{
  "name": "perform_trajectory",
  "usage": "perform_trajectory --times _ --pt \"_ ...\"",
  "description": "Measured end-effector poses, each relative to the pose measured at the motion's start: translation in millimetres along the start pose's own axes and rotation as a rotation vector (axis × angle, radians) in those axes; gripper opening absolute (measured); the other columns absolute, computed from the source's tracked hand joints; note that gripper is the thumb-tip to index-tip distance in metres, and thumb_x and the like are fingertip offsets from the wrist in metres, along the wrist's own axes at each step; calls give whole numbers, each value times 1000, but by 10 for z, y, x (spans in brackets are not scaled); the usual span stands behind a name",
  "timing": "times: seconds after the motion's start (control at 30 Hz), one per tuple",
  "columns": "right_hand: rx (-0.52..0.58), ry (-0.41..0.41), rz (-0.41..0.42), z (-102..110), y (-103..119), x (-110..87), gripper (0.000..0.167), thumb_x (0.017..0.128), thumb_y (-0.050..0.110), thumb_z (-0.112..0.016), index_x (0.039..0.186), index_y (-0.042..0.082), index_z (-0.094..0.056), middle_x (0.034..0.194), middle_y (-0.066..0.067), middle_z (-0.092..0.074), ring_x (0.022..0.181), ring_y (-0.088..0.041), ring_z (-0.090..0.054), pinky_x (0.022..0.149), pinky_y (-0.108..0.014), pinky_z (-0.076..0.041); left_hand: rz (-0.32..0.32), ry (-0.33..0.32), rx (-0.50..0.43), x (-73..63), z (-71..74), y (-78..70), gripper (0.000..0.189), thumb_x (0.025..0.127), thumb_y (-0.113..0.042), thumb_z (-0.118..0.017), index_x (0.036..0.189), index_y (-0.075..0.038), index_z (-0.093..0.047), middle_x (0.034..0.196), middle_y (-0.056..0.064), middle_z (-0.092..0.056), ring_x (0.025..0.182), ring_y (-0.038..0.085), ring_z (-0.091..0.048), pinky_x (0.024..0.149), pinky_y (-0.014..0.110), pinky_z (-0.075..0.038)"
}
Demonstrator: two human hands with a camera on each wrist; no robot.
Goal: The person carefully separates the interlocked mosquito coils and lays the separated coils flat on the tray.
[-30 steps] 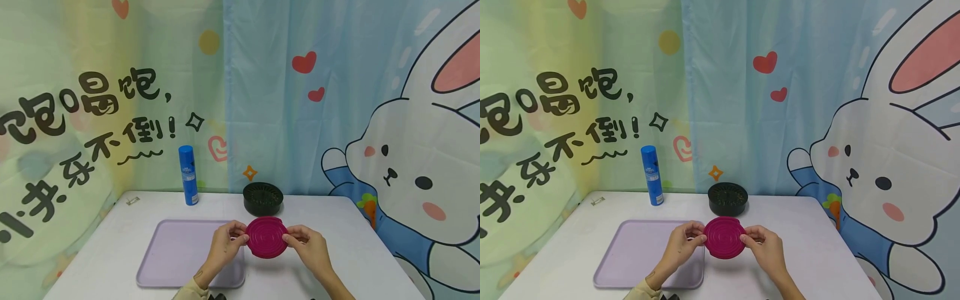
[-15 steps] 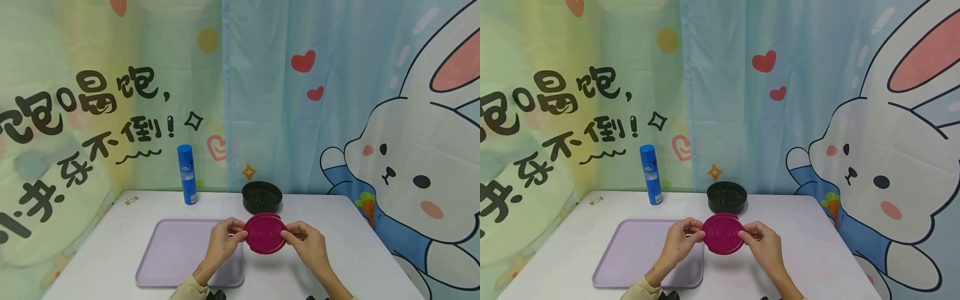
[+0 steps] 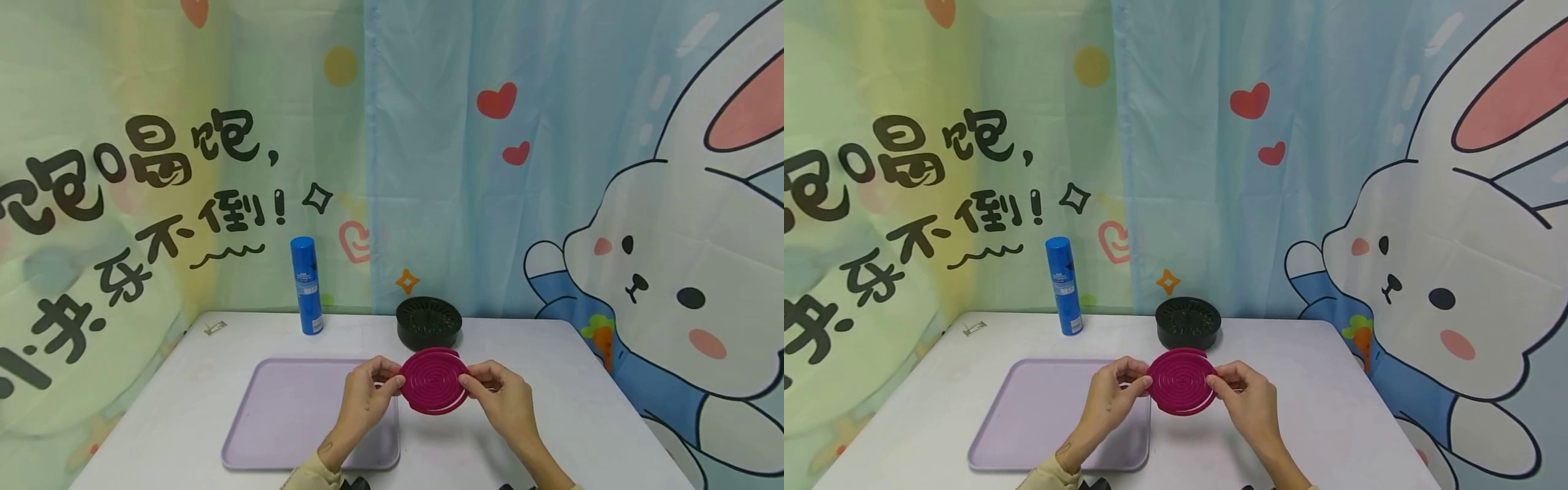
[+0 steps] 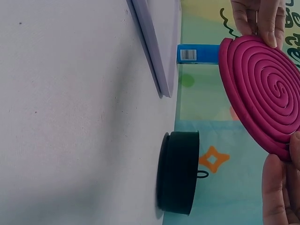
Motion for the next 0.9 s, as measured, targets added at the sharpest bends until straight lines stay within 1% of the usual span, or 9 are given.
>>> perform_trajectory --times 0.2,0.33,0.6,0.9 --pt "4 -14 13 12 0 6 14 87 17 -81 97 11 -74 87 -3 -75 73 -7 -70 68 -15 -57 -15 -12 35 -14 20 -35 5 86 -2 -77 90 -3 -74 83 8 -74 72 7 -69 64 19 -59" --pt "14 -8 25 3 18 7 13 87 17 -81 96 11 -74 88 -4 -76 74 -8 -70 69 -16 -58 -9 -16 60 -4 34 -28 6 85 -4 -79 90 -4 -74 81 6 -75 69 6 -68 63 18 -58" --pt "4 10 -13 -23 12 -10 12 88 14 -79 98 10 -74 91 -5 -76 76 -11 -70 71 -17 -58 34 2 56 1 35 5 5 88 -5 -77 91 -5 -73 82 5 -73 69 8 -68 63 18 -58" --pt "6 8 -21 -20 29 -22 11 88 14 -79 98 10 -74 90 -4 -76 75 -12 -70 71 -18 -58 26 -17 59 2 26 -1 5 88 -6 -77 91 -5 -73 82 5 -73 71 9 -68 64 18 -57"
Point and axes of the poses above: each hand's wrist, its own x-axis towards the middle knuckle, its own z-axis out of the back of the hand, y = z × x, the point moved 6 cm from there along x, towards the middle knuckle
